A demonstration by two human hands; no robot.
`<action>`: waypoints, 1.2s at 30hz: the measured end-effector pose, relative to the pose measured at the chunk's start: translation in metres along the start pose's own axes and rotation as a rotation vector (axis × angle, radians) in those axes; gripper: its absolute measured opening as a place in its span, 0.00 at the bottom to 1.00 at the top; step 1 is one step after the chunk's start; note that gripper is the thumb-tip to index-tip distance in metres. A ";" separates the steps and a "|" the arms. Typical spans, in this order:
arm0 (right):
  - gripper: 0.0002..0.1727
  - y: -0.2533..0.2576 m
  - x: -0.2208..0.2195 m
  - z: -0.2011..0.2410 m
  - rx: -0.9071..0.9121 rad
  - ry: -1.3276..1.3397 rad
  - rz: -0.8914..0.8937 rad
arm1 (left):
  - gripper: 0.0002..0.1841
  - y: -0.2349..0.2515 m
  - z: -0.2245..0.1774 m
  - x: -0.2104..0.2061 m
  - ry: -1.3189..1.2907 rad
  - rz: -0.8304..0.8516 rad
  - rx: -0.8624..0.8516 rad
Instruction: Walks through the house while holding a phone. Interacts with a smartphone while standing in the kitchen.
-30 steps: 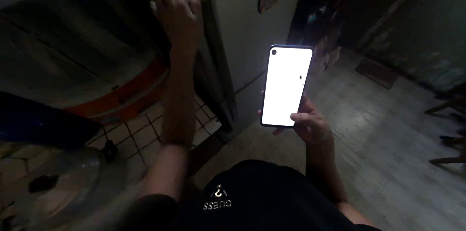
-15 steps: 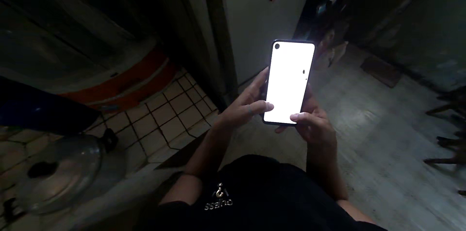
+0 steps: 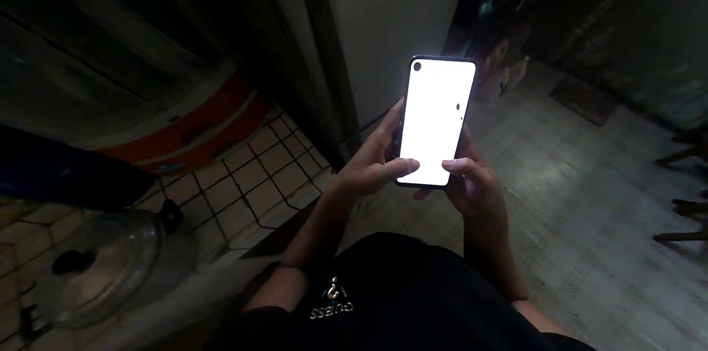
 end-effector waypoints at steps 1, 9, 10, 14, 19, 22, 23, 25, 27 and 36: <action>0.35 -0.001 0.002 0.000 -0.011 0.008 0.023 | 0.48 -0.001 0.000 0.000 -0.034 0.006 0.005; 0.31 -0.006 0.003 0.003 0.055 -0.007 0.092 | 0.47 0.001 0.002 -0.004 -0.040 0.019 -0.010; 0.36 -0.007 0.005 0.003 0.070 -0.020 0.127 | 0.47 0.001 0.002 -0.004 -0.040 0.018 -0.005; 0.43 -0.012 0.009 0.004 0.081 -0.054 0.187 | 0.46 0.003 0.003 -0.007 -0.034 0.022 0.002; 0.39 -0.016 0.011 0.006 0.083 -0.020 0.201 | 0.43 0.006 0.003 -0.014 -0.019 0.000 -0.009; 0.44 -0.018 0.013 0.007 0.086 -0.049 0.195 | 0.43 0.008 0.004 -0.016 0.010 0.001 -0.027; 0.45 -0.019 0.013 0.007 0.087 -0.066 0.183 | 0.45 0.009 0.005 -0.016 0.003 0.017 -0.036; 0.45 -0.021 0.015 0.006 0.089 -0.078 0.171 | 0.48 0.008 0.005 -0.017 -0.015 0.061 -0.048; 0.46 -0.022 0.017 0.006 0.086 -0.084 0.166 | 0.50 0.008 0.006 -0.018 -0.021 0.085 -0.045; 0.44 -0.025 0.018 0.010 0.092 -0.052 0.185 | 0.50 0.013 0.014 -0.026 0.067 0.008 -0.070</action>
Point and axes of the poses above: each hand's wrist, its own y-axis towards the middle knuckle, its own x-axis out of the back of the hand, z = x × y, the point moved 2 cm from there along y, towards the middle knuckle, and after that the axes turned 6 degrees about z, right-handed, at the moved point
